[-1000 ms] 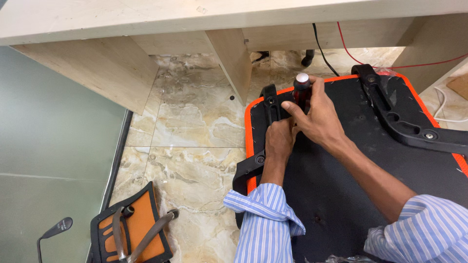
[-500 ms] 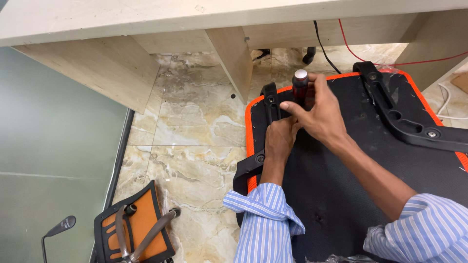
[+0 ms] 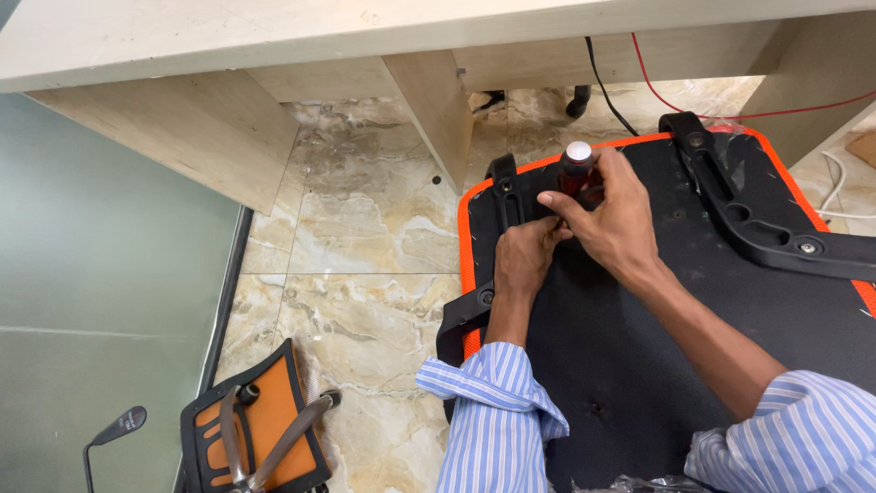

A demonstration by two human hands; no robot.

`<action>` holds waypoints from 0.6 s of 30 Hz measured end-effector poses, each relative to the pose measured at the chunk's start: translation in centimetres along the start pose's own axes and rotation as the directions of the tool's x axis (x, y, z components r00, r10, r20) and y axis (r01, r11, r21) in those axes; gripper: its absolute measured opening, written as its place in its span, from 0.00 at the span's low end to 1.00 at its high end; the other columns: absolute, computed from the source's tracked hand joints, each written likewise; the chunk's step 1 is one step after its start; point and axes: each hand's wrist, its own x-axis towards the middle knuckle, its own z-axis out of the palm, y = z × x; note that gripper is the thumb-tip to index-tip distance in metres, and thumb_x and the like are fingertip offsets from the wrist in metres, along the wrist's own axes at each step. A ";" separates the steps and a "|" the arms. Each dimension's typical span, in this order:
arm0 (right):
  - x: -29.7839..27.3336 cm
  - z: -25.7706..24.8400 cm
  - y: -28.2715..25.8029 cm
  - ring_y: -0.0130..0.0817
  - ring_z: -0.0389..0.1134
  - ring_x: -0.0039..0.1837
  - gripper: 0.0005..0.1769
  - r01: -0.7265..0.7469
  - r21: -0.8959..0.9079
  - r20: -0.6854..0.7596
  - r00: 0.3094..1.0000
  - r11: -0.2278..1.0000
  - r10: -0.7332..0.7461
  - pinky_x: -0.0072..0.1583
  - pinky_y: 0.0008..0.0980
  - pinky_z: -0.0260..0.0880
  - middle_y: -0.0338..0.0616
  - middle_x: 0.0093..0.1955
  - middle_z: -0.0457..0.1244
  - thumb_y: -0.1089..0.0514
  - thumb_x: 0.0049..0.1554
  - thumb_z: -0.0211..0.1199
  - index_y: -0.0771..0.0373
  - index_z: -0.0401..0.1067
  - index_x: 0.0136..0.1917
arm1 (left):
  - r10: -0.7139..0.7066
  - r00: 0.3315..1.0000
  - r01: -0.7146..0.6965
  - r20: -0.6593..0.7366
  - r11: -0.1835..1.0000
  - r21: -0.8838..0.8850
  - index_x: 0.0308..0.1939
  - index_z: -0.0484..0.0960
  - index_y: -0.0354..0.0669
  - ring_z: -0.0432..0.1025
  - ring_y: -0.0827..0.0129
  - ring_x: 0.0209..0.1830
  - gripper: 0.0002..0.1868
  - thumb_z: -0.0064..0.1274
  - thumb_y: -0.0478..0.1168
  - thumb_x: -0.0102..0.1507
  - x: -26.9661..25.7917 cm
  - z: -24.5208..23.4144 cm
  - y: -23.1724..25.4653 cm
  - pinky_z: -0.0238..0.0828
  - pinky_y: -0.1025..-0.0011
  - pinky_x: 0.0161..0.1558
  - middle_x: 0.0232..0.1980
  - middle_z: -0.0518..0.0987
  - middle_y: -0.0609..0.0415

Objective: The person uses a screwdriver to tighten screws on the underside of an orange and black office chair base. They systematically secure multiple attachment points on the chair's frame.

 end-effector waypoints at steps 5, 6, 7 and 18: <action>-0.4 -0.2 0.4 0.34 0.70 0.54 0.24 0.171 0.289 -0.039 0.985 0.942 -0.167 0.56 0.35 0.71 0.43 0.53 0.67 0.55 0.58 0.66 0.65 0.63 0.64 | 0.056 0.997 -0.059 -0.045 0.996 -0.062 0.47 0.87 0.45 0.81 0.53 0.32 0.13 0.57 0.45 0.63 -0.2 -0.1 -0.3 0.75 0.59 0.34 0.34 0.84 0.45; -0.4 -0.2 0.5 0.32 0.70 0.55 0.26 0.226 0.390 -0.061 0.974 0.893 -0.220 0.57 0.32 0.71 0.41 0.54 0.68 0.55 0.58 0.62 0.65 0.62 0.66 | 0.063 0.997 -0.066 -0.045 0.995 -0.075 0.48 0.87 0.46 0.81 0.53 0.33 0.13 0.57 0.45 0.63 -0.2 -0.1 -0.3 0.75 0.59 0.34 0.34 0.84 0.46; -0.4 -0.3 0.5 0.32 0.70 0.56 0.24 0.202 0.371 -0.045 0.979 0.906 -0.200 0.57 0.33 0.71 0.42 0.55 0.68 0.55 0.59 0.64 0.66 0.62 0.65 | 0.054 0.997 -0.057 -0.046 0.996 -0.065 0.46 0.87 0.45 0.81 0.53 0.32 0.12 0.57 0.45 0.63 -0.2 -0.1 -0.2 0.75 0.59 0.34 0.34 0.84 0.45; -0.4 -0.5 1.0 0.30 0.72 0.59 0.23 0.127 0.426 0.038 0.987 0.896 -0.158 0.60 0.32 0.72 0.44 0.57 0.70 0.54 0.58 0.64 0.64 0.62 0.63 | -0.022 0.999 0.017 -0.044 0.993 -0.115 0.42 0.88 0.44 0.81 0.57 0.26 0.14 0.59 0.48 0.60 -0.2 0.1 -0.3 0.76 0.63 0.32 0.29 0.83 0.46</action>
